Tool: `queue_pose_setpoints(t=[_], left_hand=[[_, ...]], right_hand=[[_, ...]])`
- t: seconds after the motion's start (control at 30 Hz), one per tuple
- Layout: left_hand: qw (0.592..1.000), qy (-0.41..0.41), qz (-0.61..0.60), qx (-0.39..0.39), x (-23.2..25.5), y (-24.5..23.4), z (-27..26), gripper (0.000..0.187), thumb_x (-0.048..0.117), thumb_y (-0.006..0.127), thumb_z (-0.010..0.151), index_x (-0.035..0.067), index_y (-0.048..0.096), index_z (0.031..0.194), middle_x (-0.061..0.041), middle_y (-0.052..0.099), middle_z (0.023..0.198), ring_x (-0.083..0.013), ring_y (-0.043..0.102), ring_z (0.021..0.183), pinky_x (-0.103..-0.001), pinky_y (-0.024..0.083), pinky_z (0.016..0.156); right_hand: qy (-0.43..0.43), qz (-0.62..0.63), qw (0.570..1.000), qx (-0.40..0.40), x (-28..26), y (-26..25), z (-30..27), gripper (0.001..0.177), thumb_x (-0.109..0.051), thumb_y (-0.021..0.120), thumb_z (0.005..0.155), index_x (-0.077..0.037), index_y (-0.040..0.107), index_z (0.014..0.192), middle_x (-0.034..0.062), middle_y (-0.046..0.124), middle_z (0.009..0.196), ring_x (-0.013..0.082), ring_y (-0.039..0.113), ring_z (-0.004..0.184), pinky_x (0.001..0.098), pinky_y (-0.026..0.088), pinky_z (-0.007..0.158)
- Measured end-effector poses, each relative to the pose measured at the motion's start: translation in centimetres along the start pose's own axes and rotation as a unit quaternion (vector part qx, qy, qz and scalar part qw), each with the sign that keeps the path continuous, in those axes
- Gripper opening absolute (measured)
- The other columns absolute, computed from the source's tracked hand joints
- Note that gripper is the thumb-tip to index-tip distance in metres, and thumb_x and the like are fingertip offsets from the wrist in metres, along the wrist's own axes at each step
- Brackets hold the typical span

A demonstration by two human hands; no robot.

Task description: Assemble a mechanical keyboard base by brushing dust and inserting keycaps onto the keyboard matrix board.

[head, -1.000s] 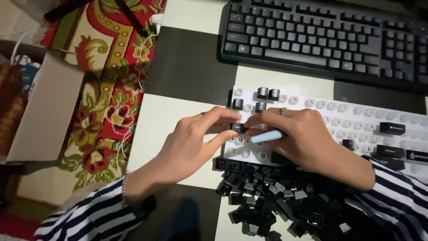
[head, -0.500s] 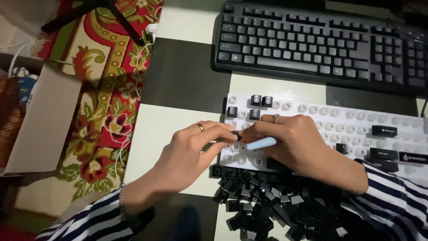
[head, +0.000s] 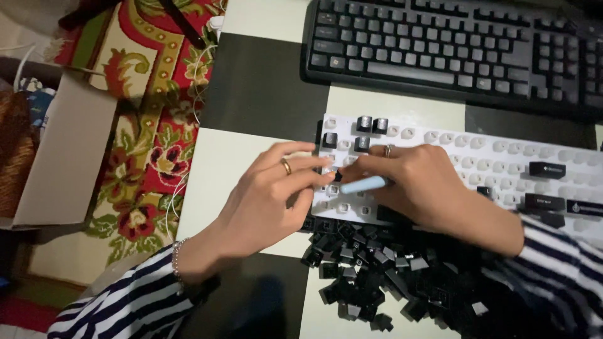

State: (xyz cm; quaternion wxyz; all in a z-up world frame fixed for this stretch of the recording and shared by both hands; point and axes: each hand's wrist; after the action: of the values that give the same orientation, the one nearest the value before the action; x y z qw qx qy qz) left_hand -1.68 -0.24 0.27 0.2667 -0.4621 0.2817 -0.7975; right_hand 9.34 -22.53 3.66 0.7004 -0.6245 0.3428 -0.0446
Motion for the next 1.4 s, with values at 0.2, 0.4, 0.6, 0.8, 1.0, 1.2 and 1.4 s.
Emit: queue_pose_setpoints(t=[0.2,0.4,0.6,0.8,1.0,1.2,1.4], left_hand=[[0.998,-0.005,0.052,0.025,0.8,-0.8,0.2,0.033,0.007,0.063,0.089,0.009,0.064,0.122,-0.009,0.057,0.127,-0.0278,0.059,0.117,-0.043,0.046,0.1],[0.995,0.028,0.073,0.068,0.2,-0.9,-1.0,0.033,0.005,0.063,0.093,0.009,0.062,0.126,-0.008,0.055,0.128,-0.0233,0.058,0.113,-0.04,0.046,0.101],[0.997,0.056,0.024,0.047,1.1,-1.6,-4.1,0.029,0.011,0.069,0.083,0.012,0.067,0.112,-0.005,0.065,0.108,-0.0229,0.06,0.107,-0.037,0.053,0.092],[0.996,0.087,-0.003,-0.035,5.4,-2.1,-5.8,0.03,0.017,0.072,0.071,0.013,0.07,0.101,-0.006,0.068,0.101,-0.0241,0.062,0.102,-0.038,0.055,0.087],[0.99,0.08,0.107,-0.042,6.4,-0.7,-4.2,0.027,0.013,0.071,0.088,0.005,0.07,0.114,-0.008,0.068,0.107,-0.0223,0.066,0.099,-0.038,0.054,0.082],[0.987,0.118,0.079,-0.08,8.2,0.4,-1.7,0.026,0.015,0.071,0.091,0.004,0.07,0.114,-0.008,0.066,0.111,-0.0236,0.067,0.098,-0.037,0.055,0.081],[0.987,0.093,0.068,-0.114,8.0,1.8,-1.7,0.027,0.018,0.071,0.088,0.005,0.071,0.111,-0.007,0.065,0.108,-0.023,0.067,0.093,-0.039,0.055,0.079]], right_hand=[[-0.056,0.002,0.998,0.043,1.3,-2.5,-1.1,0.047,-0.005,0.084,0.071,-0.009,0.073,0.117,0.0087,0.079,0.106,0.0216,0.078,0.086,0.029,0.064,0.069],[-0.042,-0.08,0.996,0.027,0.0,-4.6,-6.3,0.067,0.011,0.063,0.066,-0.011,0.069,0.128,0.0084,0.078,0.105,0.0208,0.077,0.094,0.03,0.062,0.064],[0.015,-0.202,0.967,-0.156,0.1,-0.8,-13.3,0.061,-0.032,0.077,0.083,-0.033,0.063,0.142,-0.0046,0.078,0.102,0.0157,0.076,0.075,0.0341,0.06,0.054],[-0.188,-0.246,0.946,-0.092,-0.9,3.6,-16.9,0.077,-0.026,0.072,0.075,-0.022,0.056,0.15,0.0072,0.076,0.104,0.0261,0.077,0.078,0.0339,0.058,0.042],[-0.272,-0.265,0.925,0.008,-3.3,6.0,-17.7,0.068,-0.021,0.069,0.08,-0.014,0.054,0.145,-0.0031,0.065,0.082,0.0082,0.065,0.063,0.0252,0.055,0.049],[-0.253,-0.27,0.928,0.037,-2.6,5.5,-17.3,0.067,-0.02,0.068,0.076,-0.016,0.058,0.142,-0.0041,0.063,0.081,0.0079,0.064,0.063,0.0238,0.054,0.05],[-0.237,-0.278,0.928,0.074,-1.7,5.8,-17.6,0.058,-0.026,0.069,0.084,-0.015,0.061,0.139,-0.0036,0.063,0.077,0.0074,0.062,0.059,0.0239,0.052,0.048]])
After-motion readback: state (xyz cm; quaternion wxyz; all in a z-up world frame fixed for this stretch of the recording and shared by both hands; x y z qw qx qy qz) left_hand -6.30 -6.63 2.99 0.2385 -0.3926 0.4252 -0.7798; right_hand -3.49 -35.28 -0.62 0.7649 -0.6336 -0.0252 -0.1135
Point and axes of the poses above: each hand's wrist, its own z-axis towards the middle knuckle, its own y-axis out of the palm, x = y × z
